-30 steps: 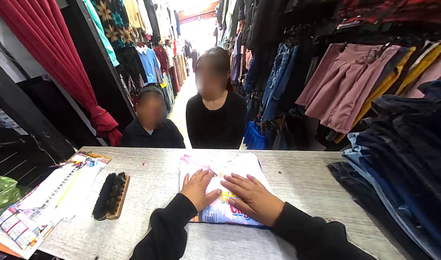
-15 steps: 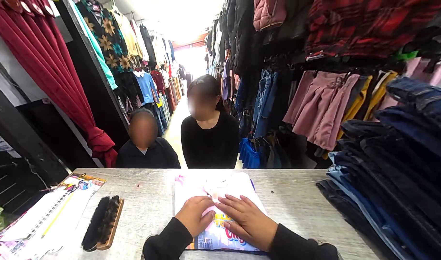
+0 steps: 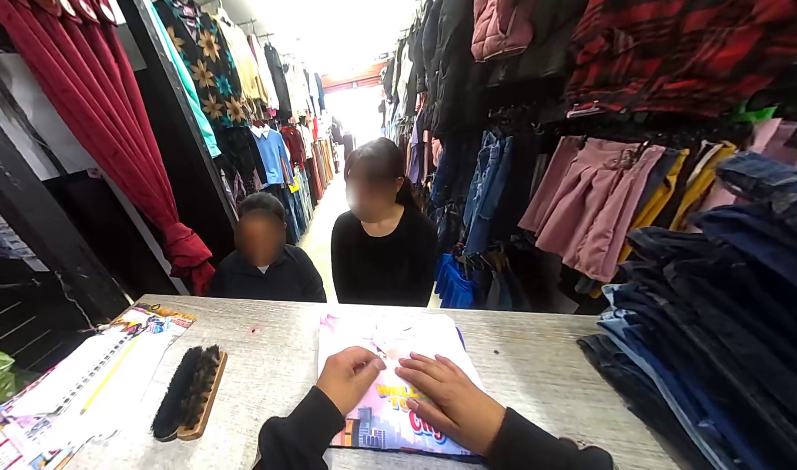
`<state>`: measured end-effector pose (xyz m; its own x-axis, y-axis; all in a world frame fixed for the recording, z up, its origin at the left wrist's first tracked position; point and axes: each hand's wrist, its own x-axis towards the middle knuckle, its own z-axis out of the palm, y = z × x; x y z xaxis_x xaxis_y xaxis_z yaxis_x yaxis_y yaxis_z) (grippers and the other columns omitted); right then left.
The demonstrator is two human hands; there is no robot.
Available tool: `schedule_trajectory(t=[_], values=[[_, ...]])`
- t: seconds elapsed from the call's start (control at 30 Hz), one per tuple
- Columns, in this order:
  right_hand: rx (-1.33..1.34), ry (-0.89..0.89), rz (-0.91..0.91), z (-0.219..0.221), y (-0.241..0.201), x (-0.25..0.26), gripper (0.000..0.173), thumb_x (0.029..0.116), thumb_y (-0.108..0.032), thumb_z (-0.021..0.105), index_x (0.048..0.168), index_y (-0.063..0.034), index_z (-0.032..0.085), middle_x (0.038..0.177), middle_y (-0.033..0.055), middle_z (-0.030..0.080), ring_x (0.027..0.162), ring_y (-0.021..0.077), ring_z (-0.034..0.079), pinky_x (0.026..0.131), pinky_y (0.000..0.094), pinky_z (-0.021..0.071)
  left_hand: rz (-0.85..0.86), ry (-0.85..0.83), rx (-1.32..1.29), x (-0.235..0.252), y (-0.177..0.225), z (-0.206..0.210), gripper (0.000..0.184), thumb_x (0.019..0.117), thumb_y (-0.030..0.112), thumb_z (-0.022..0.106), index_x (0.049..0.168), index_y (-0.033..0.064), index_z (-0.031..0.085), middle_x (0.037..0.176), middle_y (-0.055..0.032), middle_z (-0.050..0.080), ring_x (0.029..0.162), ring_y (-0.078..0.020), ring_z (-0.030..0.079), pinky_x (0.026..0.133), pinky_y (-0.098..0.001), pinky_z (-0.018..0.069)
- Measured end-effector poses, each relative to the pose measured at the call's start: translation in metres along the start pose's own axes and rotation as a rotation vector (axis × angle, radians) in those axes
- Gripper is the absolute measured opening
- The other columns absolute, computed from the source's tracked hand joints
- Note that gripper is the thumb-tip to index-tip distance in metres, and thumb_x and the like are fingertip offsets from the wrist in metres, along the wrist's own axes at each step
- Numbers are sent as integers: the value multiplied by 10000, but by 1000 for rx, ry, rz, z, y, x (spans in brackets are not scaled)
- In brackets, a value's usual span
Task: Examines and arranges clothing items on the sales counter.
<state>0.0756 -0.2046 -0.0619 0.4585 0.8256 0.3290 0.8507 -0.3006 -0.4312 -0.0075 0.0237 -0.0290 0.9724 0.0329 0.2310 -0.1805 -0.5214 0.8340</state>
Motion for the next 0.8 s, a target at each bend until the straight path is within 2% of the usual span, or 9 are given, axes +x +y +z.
schedule_trajectory(t=[0.1,0.17,0.2,0.23,0.33,0.37,0.47,0.6,0.8], values=[[8,80,-76,2,3,0,435,1038,-371,498,1308,-81,678,1385,141,643,1367,366,541,1120,653,371,-226,127,-462,7,3,-3,343,1055,120,415,750,75,567,650,32,613,606,-49,579,622,-228,491],[63,186,-108,2,2,1,357,1009,-293,548,1193,-31,706,1253,174,701,1241,355,638,1054,564,482,-351,168,-826,11,1,-7,465,1102,142,312,659,147,454,544,49,516,505,-67,528,556,-224,484],[120,250,-79,1,-1,2,318,999,-266,562,1133,-19,712,1153,164,724,1112,300,693,966,480,554,-417,172,-947,14,-1,-11,493,1123,179,289,650,160,430,524,53,487,473,-66,512,532,-213,488],[219,307,-9,-1,-5,4,282,991,-248,563,1070,-15,702,1021,126,717,914,218,700,810,396,587,-474,175,-1038,15,-3,-14,506,1132,210,286,646,163,420,508,52,472,445,-64,498,509,-206,488],[749,386,359,-12,-15,9,158,980,-198,488,894,-121,596,697,-53,603,590,44,580,559,236,503,-543,158,-1188,14,-11,-18,520,1127,235,314,622,163,416,485,52,447,406,-54,456,465,-187,445],[940,403,447,-14,-13,12,206,1004,-170,429,841,-155,554,638,-71,563,546,27,542,528,204,471,-543,143,-1201,14,-12,-18,519,1127,239,318,622,164,411,484,53,439,402,-49,444,454,-180,431],[1330,428,632,-20,-3,17,405,1101,-176,310,737,-153,488,566,-61,471,462,18,453,453,151,402,-533,111,-1221,14,-15,-18,534,1125,236,320,603,165,406,465,54,421,382,-44,423,429,-175,399],[1453,379,713,-25,1,18,483,1124,-238,270,676,-169,437,509,-76,389,399,6,360,397,139,313,-525,87,-1223,14,-16,-19,543,1126,235,310,595,162,403,455,53,411,372,-44,413,422,-172,393],[1513,349,734,-26,5,17,524,1130,-262,252,637,-179,412,484,-78,362,382,6,342,384,141,303,-515,75,-1211,14,-17,-18,539,1122,223,316,594,163,405,455,55,411,373,-39,411,423,-169,389]])
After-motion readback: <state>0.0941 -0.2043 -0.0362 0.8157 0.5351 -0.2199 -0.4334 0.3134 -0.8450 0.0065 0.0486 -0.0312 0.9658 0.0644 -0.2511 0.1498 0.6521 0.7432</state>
